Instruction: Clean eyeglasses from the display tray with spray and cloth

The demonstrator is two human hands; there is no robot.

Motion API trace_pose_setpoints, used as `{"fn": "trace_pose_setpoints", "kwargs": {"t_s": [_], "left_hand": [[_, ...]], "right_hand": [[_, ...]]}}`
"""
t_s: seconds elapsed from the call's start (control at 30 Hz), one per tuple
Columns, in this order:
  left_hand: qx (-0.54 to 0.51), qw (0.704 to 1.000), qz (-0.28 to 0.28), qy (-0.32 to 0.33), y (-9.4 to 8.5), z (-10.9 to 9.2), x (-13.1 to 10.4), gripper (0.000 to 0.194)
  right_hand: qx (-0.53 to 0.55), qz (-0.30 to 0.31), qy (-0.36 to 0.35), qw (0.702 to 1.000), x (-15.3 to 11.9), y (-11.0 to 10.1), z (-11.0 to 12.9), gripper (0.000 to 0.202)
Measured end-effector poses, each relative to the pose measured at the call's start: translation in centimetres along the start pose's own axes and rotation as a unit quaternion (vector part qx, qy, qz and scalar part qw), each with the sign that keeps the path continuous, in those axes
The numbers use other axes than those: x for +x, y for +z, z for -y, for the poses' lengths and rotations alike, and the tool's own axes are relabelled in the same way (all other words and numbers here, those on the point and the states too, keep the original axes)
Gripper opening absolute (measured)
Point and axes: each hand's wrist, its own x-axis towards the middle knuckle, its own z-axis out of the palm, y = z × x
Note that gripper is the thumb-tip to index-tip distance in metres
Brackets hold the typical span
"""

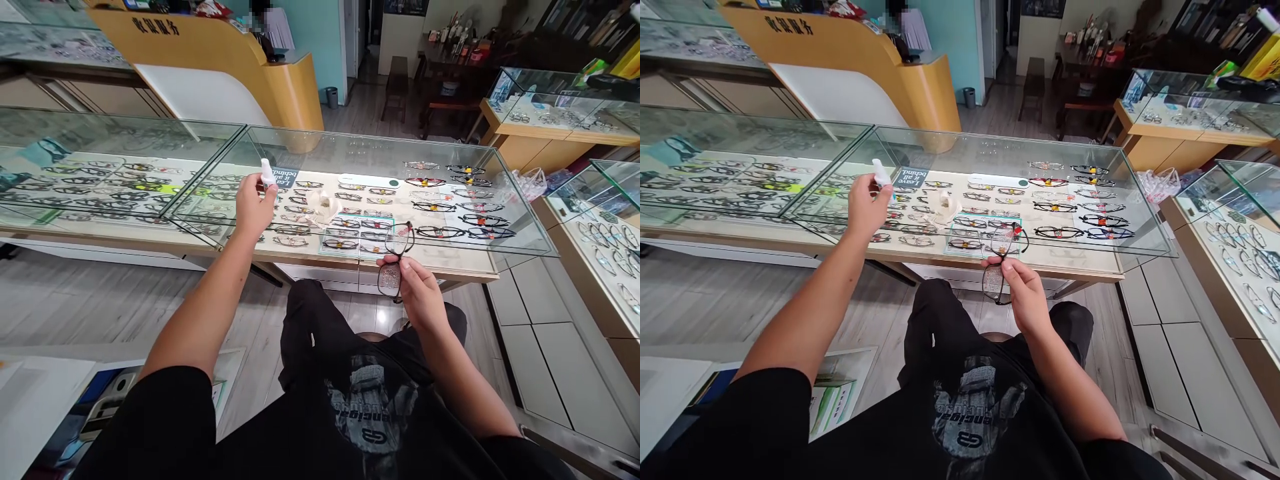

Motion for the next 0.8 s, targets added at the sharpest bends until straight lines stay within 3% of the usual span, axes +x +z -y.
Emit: {"fn": "trace_pose_setpoints", "kwargs": {"t_s": [0.17,0.4,0.63,0.7,0.8], "left_hand": [[0.076,0.993,0.061,-0.073,1.3,0.1,1.5,0.030],[0.127,0.985,0.070,-0.096,3.0,0.7,2.1,0.033],[0.094,0.987,0.075,-0.110,3.2,0.6,1.1,0.039],[0.088,0.990,0.047,-0.096,2.9,-0.1,0.2,0.050],[0.113,0.992,-0.053,-0.029,2.5,-2.7,-1.7,0.058]], "right_hand": [[-0.034,-0.005,-0.017,0.999,-0.1,-0.6,-0.3,0.029],[-0.078,-0.014,-0.027,0.996,0.3,-1.5,-0.6,0.029],[-0.062,-0.004,-0.018,0.998,0.5,-1.4,-0.5,0.031],[-0.053,-0.006,-0.016,0.998,0.5,-1.4,-0.6,0.030],[-0.041,-0.015,-0.015,0.999,0.6,-1.5,-0.9,0.027]]}}
